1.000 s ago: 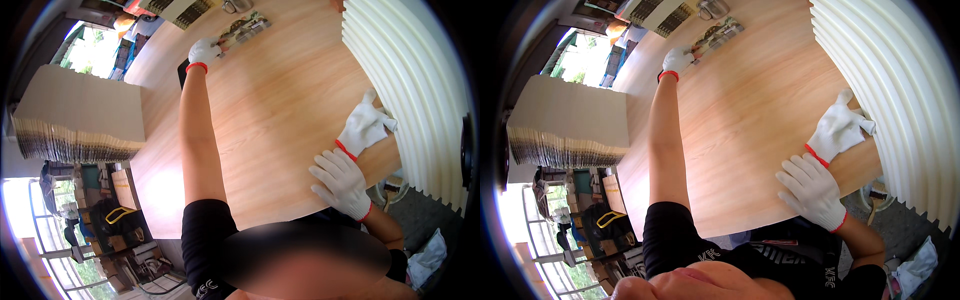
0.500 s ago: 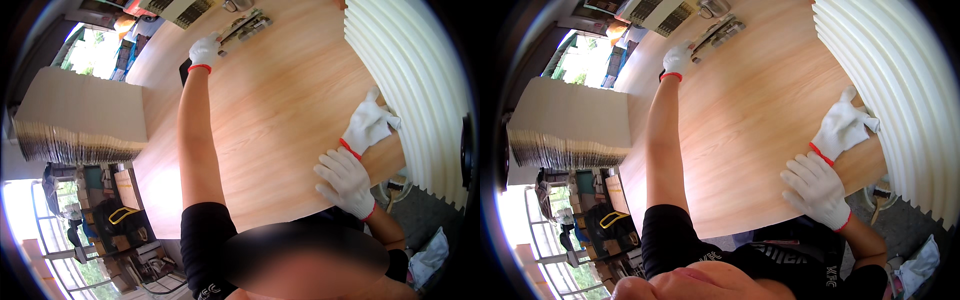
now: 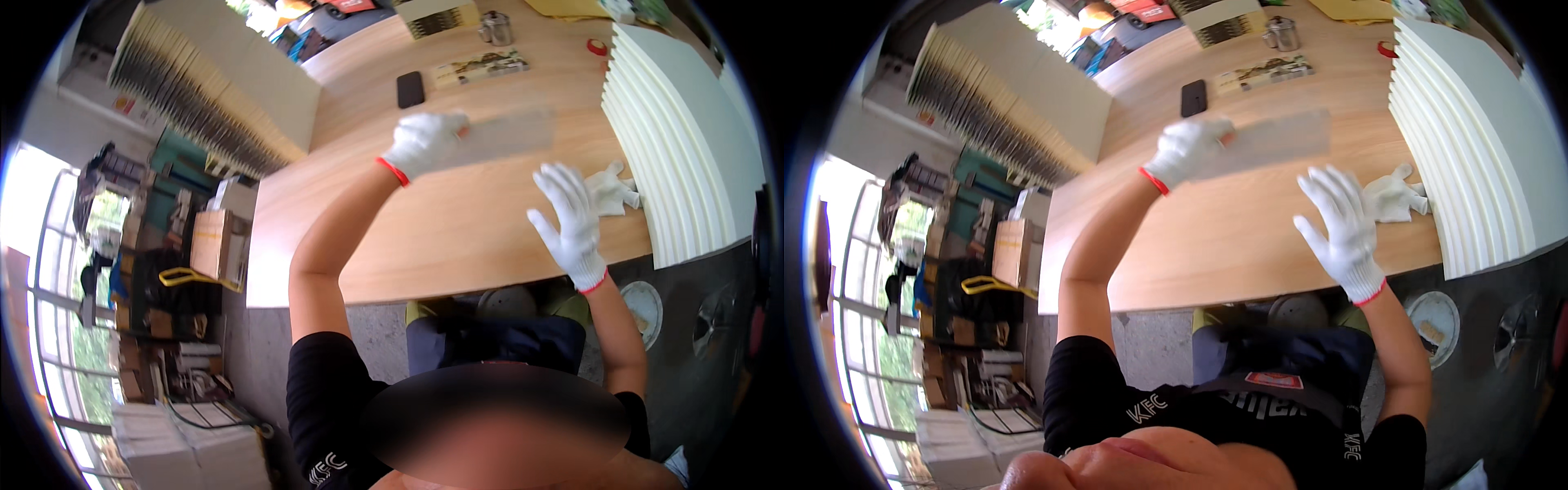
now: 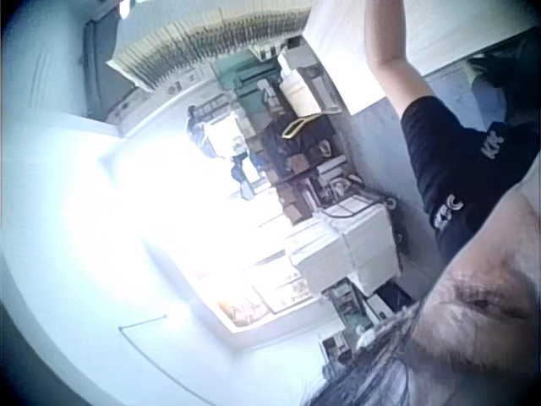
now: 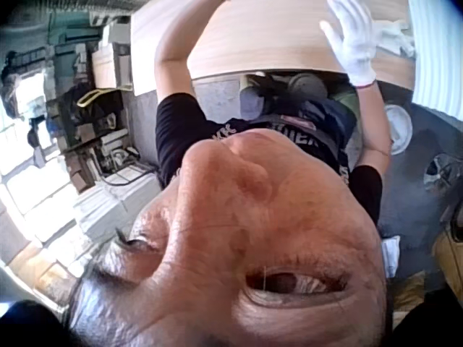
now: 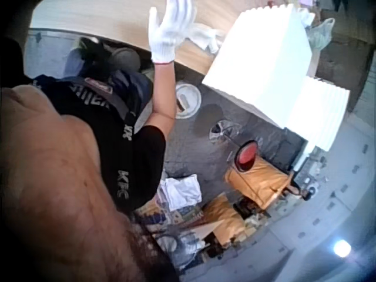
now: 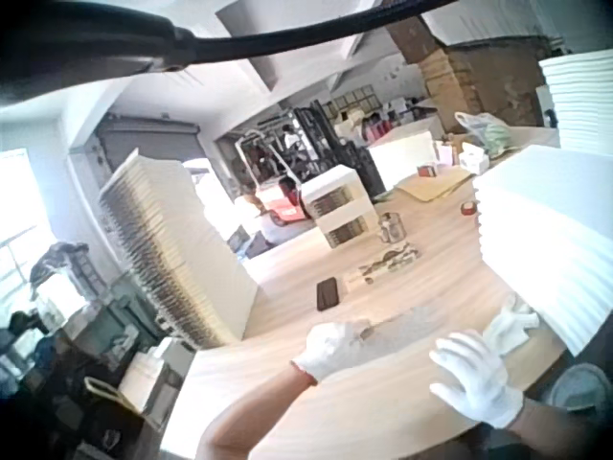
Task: The person applies glue with a brush to the edges of stacked wood panels, aligns the panels together, and wipes away excess glue with a cloth.
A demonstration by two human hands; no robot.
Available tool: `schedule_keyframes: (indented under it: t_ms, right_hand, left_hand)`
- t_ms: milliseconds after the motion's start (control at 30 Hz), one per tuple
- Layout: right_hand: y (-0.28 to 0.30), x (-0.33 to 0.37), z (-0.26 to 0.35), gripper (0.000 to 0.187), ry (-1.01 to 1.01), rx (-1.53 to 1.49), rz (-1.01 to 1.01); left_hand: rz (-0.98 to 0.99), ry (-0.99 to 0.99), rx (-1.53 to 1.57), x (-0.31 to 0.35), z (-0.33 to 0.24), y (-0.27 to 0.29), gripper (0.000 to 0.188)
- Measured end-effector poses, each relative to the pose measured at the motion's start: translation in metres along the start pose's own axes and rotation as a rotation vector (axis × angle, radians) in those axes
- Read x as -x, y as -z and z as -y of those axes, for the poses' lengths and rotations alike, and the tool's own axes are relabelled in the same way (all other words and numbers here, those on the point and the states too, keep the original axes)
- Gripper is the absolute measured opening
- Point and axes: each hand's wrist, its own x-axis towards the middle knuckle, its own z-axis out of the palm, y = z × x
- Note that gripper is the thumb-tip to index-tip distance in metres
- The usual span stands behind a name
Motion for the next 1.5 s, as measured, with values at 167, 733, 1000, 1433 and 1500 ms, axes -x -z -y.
schedule_keyframes:
  t_ms: [167,733,1000,1433,1500]
  right_hand:
    - [-0.019,-0.036,0.057,0.067,0.207,0.182,0.261]
    - [-0.02,-0.009,0.054,0.033,-0.736,-1.183,0.355]
    - [-0.009,0.025,0.055,0.026,-0.78,-1.289,0.147]
    - [-0.007,0.049,0.036,0.044,-0.754,-1.391,0.502]
    - [-0.015,0.046,0.034,0.041,-0.674,-1.222,0.451]
  left_hand:
    - [0.125,-0.051,0.063,0.107,-0.034,-0.046,0.02]
    - [-0.084,0.224,2.143,0.177,-0.087,-0.074,0.051]
    - [0.03,0.228,2.247,0.199,-0.112,-0.066,0.037]
    - [0.159,0.198,2.249,0.203,-0.106,-0.083,0.034]
    - [0.179,0.182,1.951,0.205,-0.093,-0.064,0.038]
